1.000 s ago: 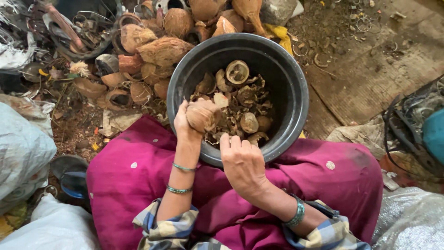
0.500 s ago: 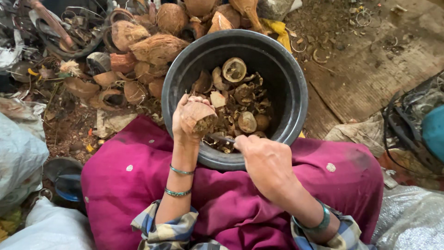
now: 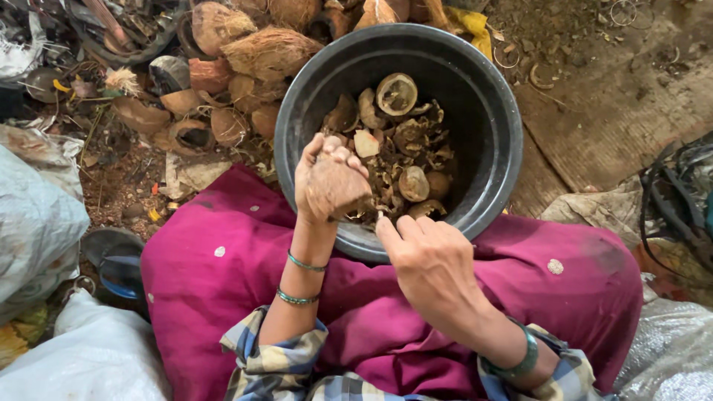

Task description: The person sits on the ground with a large basin on their lap, holding dried coconut halves and using a small knife to scoop the kernel out of the shells into the basin. They occasionally reach into a sack to grab more coconuts and drop emptied shells aside.

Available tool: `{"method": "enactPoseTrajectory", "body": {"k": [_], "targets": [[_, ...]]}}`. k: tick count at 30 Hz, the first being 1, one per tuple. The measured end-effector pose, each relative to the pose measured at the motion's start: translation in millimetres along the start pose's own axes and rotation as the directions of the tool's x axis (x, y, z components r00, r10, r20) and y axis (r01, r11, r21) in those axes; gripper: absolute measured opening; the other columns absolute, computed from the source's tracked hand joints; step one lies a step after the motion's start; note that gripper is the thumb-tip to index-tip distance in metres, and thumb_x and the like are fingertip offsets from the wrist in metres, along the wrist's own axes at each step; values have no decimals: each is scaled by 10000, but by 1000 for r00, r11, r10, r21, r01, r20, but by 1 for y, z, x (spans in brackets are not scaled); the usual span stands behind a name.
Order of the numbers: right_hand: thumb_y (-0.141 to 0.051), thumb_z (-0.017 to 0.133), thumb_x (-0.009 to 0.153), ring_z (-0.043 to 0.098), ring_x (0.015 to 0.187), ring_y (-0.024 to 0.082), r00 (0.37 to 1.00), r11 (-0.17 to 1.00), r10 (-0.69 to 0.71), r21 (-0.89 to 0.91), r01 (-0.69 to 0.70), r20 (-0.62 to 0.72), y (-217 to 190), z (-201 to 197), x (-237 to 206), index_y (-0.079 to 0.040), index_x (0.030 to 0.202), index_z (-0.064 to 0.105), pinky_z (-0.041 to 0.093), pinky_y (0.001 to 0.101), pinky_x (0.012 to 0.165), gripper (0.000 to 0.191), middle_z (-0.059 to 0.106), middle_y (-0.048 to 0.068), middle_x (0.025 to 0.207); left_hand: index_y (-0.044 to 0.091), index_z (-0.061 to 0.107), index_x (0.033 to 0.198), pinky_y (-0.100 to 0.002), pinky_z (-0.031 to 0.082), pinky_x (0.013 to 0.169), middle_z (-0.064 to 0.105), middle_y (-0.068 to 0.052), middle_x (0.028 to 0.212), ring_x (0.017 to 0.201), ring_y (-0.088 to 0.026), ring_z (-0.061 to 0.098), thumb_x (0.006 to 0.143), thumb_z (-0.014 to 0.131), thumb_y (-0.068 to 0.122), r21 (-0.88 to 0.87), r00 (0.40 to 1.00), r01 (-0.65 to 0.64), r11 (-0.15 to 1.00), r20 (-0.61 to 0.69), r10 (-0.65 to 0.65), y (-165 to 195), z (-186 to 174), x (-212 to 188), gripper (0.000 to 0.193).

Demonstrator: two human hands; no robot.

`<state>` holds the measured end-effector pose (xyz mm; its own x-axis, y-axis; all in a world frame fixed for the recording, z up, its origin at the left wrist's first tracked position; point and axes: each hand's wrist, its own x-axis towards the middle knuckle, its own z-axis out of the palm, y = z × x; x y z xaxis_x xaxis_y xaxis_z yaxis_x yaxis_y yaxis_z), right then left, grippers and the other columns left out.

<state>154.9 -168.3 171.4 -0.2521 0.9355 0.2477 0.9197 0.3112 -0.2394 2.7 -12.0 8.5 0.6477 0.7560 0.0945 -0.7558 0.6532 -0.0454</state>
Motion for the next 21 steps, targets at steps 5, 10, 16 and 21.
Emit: {"method": "enactPoseTrajectory", "body": {"k": [5,10,16,21], "targets": [[-61,579,824,655,746,271,995,997,77,27,-75,-65,-7,20,4,-55,1047,675,516,407,656,243,627,91,807,83,608,882,-503,565,918,696,-107,903,957,-330,693,1105,460,330,114,960,-209,971,-163,225,5,-7,1,364],[-90,591,863,677,759,270,989,988,146,58,-144,-37,5,31,9,-113,932,649,522,415,670,93,653,78,788,97,603,858,-502,577,857,706,-144,922,960,-367,700,1069,492,349,293,839,-337,895,-338,427,4,-10,-2,348],[-114,569,898,696,765,281,982,980,188,65,-188,4,15,40,10,-117,931,637,527,421,655,76,683,84,799,107,573,856,-508,586,832,717,-175,947,935,-392,707,1054,499,350,340,750,-374,863,-437,497,10,-17,3,322],[-90,540,909,710,772,302,974,974,225,17,-225,19,21,50,9,-111,910,611,535,435,628,74,689,102,797,102,564,856,-520,600,823,722,-220,954,891,-410,704,1025,482,341,380,686,-396,836,-483,544,12,-28,16,304]]}}
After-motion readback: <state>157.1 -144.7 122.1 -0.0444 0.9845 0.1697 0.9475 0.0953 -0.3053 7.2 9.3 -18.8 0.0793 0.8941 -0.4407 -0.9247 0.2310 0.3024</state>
